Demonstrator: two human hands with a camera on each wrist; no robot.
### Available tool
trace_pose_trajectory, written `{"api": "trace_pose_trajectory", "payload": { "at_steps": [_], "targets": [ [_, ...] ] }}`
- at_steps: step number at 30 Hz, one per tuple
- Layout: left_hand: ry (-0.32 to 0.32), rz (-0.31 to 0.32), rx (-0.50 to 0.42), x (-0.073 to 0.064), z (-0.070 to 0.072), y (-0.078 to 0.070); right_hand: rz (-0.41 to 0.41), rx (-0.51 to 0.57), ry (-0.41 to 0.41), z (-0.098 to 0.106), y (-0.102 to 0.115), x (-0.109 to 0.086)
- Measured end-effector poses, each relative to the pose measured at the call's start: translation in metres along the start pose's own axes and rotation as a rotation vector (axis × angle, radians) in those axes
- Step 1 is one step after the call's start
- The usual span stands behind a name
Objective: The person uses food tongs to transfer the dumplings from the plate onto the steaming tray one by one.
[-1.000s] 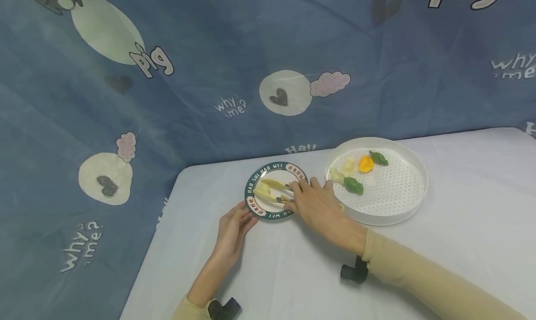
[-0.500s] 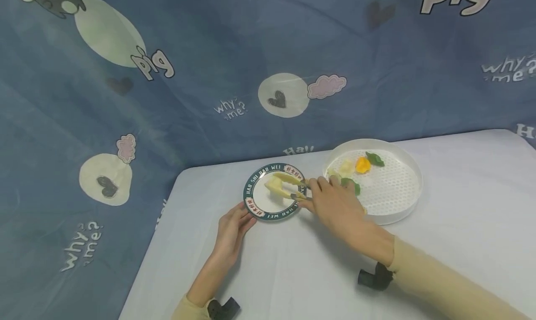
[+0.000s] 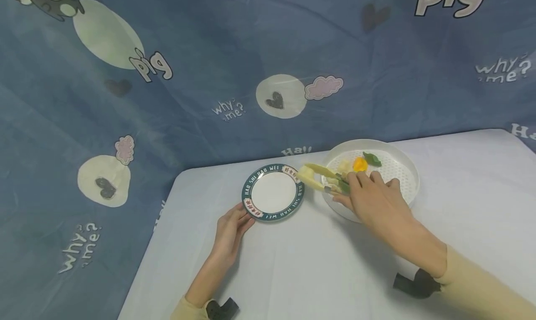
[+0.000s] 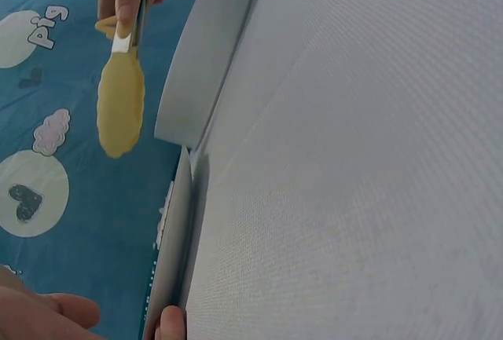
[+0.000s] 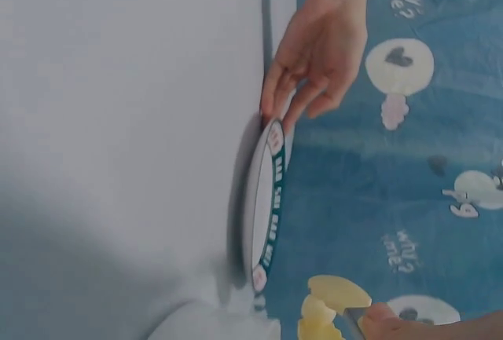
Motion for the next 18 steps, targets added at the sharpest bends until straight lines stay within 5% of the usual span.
{"api": "trace_pose_trajectory", "payload": {
  "at_steps": [18],
  "targets": [
    [-0.005, 0.002, 0.004, -0.001, 0.001, 0.000, -0.127, 0.023, 0.102, 0.002, -0.063, -0.039]
  ]
}}
Point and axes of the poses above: each hand's wrist, its own x-axis towards the middle knuckle, its own z-axis out of the back of the hand, y = z × x, the point moved 7 cm from there along x, towards the middle knuckle, and after that the axes turned 4 degrees about z, right-handed, at the moved point
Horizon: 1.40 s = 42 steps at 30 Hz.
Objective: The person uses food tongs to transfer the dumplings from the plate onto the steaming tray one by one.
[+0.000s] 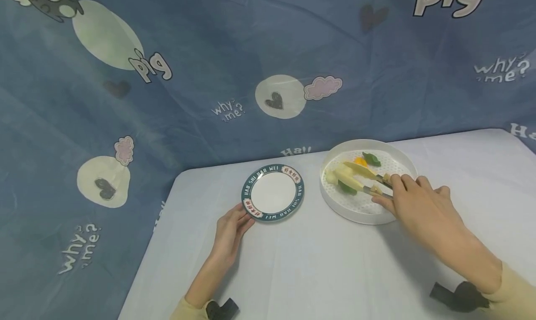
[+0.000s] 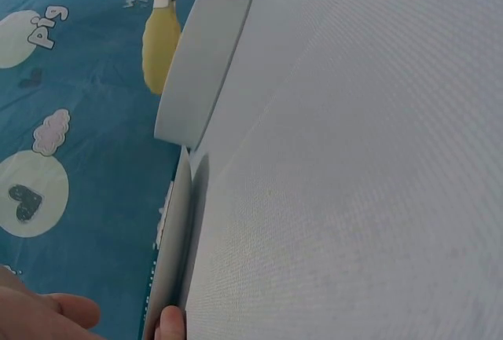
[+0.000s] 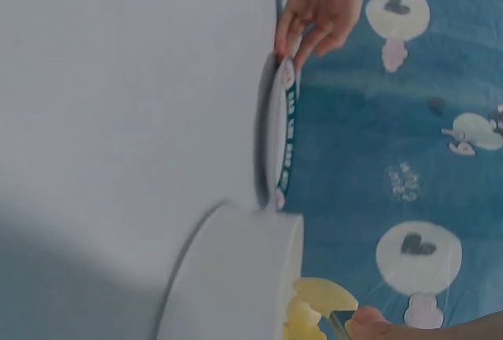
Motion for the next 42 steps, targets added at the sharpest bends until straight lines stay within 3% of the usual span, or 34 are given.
{"api": "trace_pose_trajectory", "payload": {
  "at_steps": [6, 12, 26, 42],
  "targets": [
    [0.003, -0.003, 0.007, 0.000, 0.000, 0.000, -0.034, -0.006, 0.025, -0.003, -0.016, -0.008],
    [0.006, -0.006, 0.008, 0.000, -0.001, 0.000, -0.038, -0.012, -0.003, -0.005, -0.024, -0.015],
    [0.000, -0.005, 0.016, 0.000, -0.001, 0.001, -0.070, 0.013, 0.044, -0.013, -0.029, -0.018],
    [0.019, -0.027, 0.034, -0.001, -0.001, 0.000, -0.075, -0.013, -0.001, -0.008, -0.026, -0.020]
  ]
}}
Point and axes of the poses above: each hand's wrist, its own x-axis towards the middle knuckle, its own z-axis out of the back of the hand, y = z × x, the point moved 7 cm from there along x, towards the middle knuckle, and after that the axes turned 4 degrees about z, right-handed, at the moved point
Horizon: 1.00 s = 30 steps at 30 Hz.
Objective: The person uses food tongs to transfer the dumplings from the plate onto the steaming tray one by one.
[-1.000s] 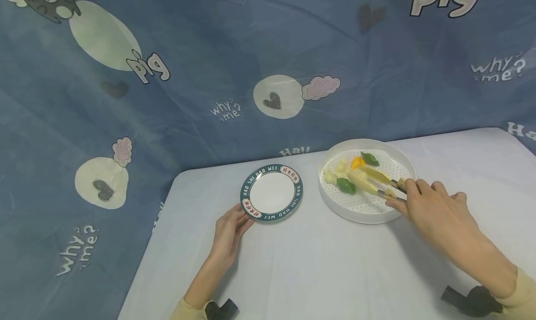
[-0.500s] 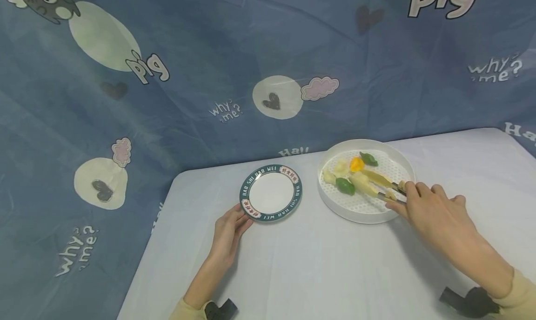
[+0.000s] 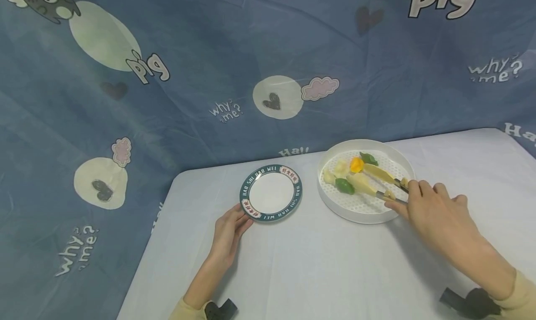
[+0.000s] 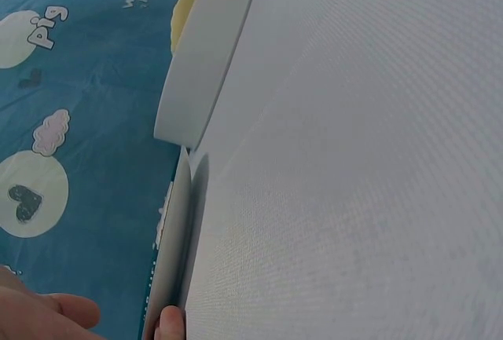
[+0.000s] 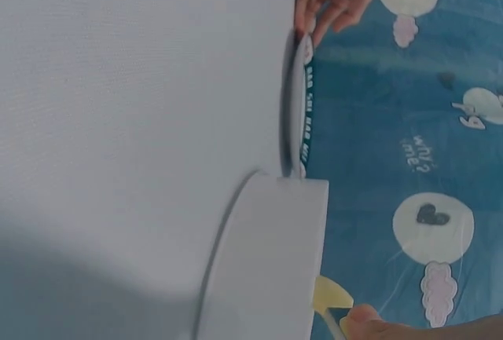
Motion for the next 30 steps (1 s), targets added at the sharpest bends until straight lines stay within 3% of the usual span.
{"api": "trace_pose_trajectory", "payload": {
  "at_steps": [9, 15, 22, 30],
  "targets": [
    [0.001, -0.001, -0.001, -0.001, 0.002, -0.001, 0.020, 0.005, 0.000, 0.006, 0.020, 0.006],
    [-0.002, 0.008, 0.002, -0.001, 0.002, 0.000, 0.095, -0.017, -0.073, 0.011, 0.053, 0.013],
    [0.006, 0.012, -0.009, -0.001, 0.002, 0.001, 0.162, -0.044, -0.063, 0.007, 0.092, 0.024],
    [0.000, 0.014, -0.014, 0.001, 0.001, 0.001, 0.214, -0.095, -0.123, -0.003, 0.133, 0.037]
  ]
}}
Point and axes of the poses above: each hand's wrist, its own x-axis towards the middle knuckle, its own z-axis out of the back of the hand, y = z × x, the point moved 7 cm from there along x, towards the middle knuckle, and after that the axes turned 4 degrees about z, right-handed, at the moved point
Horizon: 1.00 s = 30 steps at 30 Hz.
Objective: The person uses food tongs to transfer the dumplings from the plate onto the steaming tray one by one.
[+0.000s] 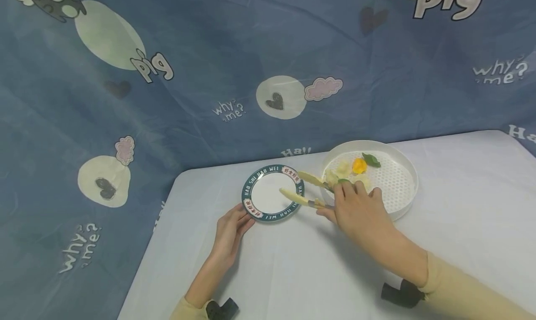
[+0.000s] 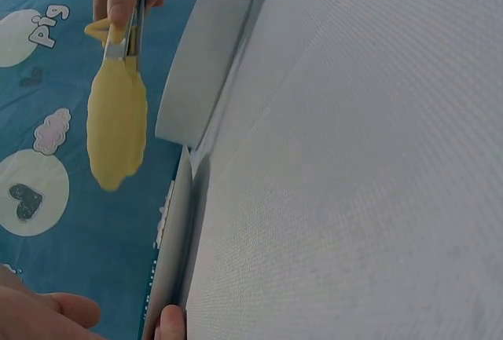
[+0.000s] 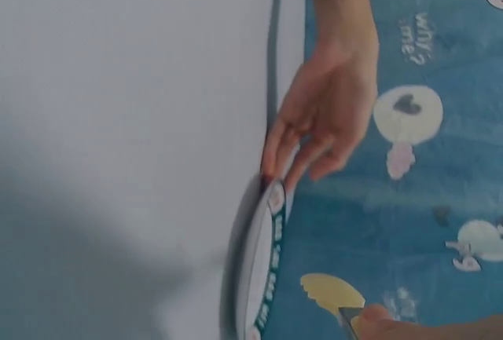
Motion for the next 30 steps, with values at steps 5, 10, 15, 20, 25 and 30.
{"api": "trace_pose_trajectory", "payload": {
  "at_steps": [5, 10, 15, 20, 25, 30],
  "targets": [
    [-0.005, 0.005, 0.003, 0.001, -0.001, 0.000, 0.028, -0.048, -0.014, -0.013, 0.023, 0.010],
    [-0.001, 0.009, 0.004, 0.002, -0.003, -0.001, 0.009, -0.068, -0.020, -0.026, 0.037, 0.020],
    [-0.001, 0.004, 0.004, 0.002, -0.004, -0.002, 0.000, -0.080, -0.080, -0.034, 0.044, 0.028],
    [-0.002, -0.002, 0.001, 0.002, -0.004, -0.003, -0.011, -0.046, -0.078, -0.045, 0.048, 0.032],
    [-0.004, -0.002, -0.001, 0.001, -0.002, -0.002, -0.009, -0.064, -0.034, -0.055, 0.051, 0.030],
    [-0.010, 0.004, -0.009, 0.000, 0.000, -0.001, 0.009, -0.123, -0.036, -0.060, 0.054, 0.025]
  ]
}}
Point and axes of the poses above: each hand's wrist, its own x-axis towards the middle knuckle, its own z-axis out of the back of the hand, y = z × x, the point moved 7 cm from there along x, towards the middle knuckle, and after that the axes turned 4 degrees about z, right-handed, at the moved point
